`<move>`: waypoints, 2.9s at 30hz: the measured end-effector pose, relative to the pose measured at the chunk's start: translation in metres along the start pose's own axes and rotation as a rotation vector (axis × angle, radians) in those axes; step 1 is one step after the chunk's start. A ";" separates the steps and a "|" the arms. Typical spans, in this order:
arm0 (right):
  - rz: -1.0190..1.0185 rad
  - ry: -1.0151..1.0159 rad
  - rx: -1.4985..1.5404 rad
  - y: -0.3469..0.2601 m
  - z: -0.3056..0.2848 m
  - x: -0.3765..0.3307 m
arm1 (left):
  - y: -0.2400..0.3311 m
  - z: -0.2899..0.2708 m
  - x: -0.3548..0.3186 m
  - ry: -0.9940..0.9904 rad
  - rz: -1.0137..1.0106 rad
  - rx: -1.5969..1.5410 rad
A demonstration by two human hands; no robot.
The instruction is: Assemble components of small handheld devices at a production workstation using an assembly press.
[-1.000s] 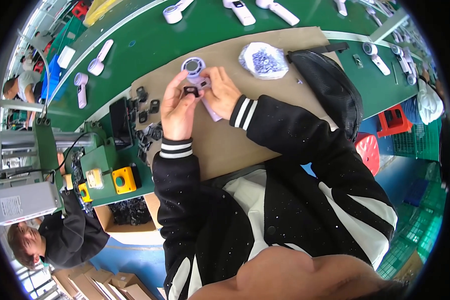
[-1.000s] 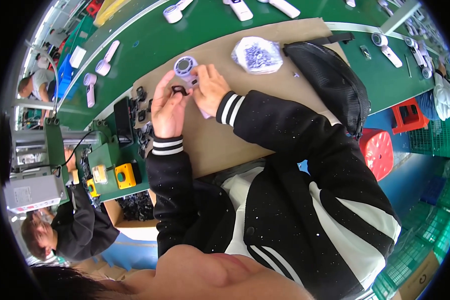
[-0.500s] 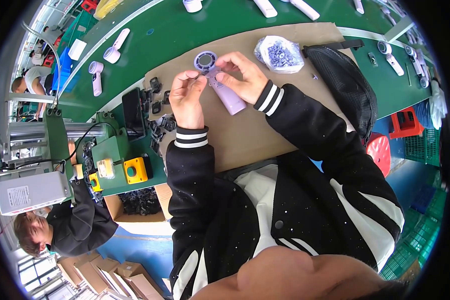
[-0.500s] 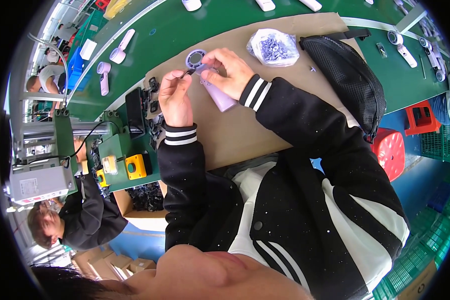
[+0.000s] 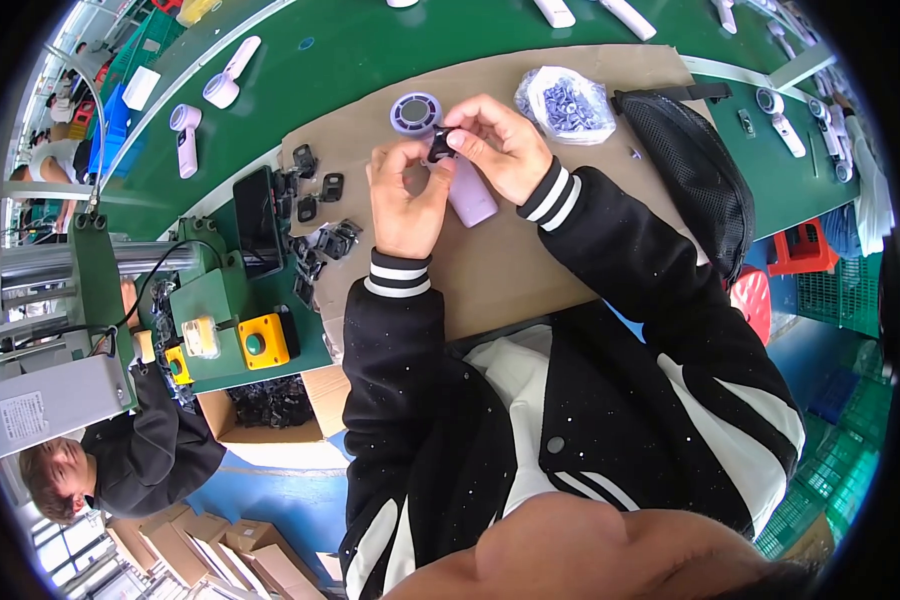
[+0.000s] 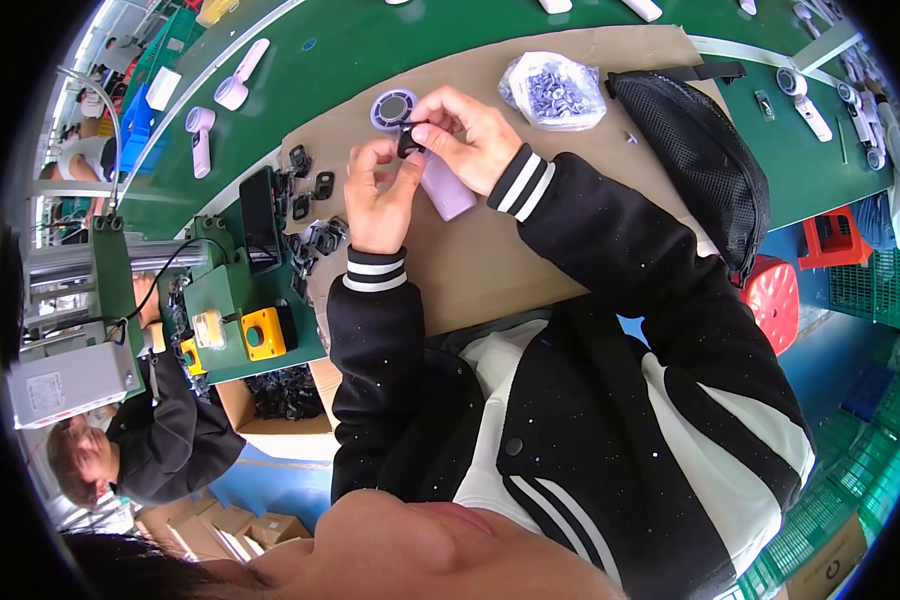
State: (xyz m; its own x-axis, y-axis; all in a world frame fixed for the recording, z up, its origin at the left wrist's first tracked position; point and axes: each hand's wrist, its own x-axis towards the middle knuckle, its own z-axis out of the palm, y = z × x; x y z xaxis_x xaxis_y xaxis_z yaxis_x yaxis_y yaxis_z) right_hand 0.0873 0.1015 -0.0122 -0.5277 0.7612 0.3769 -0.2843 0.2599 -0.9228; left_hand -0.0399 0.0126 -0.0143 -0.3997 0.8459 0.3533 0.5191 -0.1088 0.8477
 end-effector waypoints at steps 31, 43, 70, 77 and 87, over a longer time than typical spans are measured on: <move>0.229 -0.063 -0.633 0.006 -0.007 0.000 | -0.016 0.006 -0.007 0.019 -0.004 0.677; 0.058 0.192 -0.191 0.017 -0.017 0.008 | 0.002 0.035 0.045 -0.041 0.139 -0.030; -0.117 0.116 -0.030 0.033 -0.060 0.017 | 0.008 0.036 0.049 0.200 0.414 -0.124; -0.016 -0.196 -0.430 0.041 -0.034 0.027 | -0.015 0.027 0.065 0.307 0.149 -0.339; 0.488 -0.005 -0.041 0.052 0.004 0.128 | -0.031 0.030 0.060 0.330 0.032 0.105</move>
State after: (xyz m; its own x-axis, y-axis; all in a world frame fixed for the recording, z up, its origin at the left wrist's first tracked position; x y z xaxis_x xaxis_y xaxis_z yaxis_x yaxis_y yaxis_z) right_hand 0.0025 0.2101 -0.0114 -0.5953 0.7973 -0.0999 0.0286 -0.1032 -0.9942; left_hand -0.0572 0.0823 -0.0317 -0.5960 0.6264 0.5024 0.6034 -0.0635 0.7949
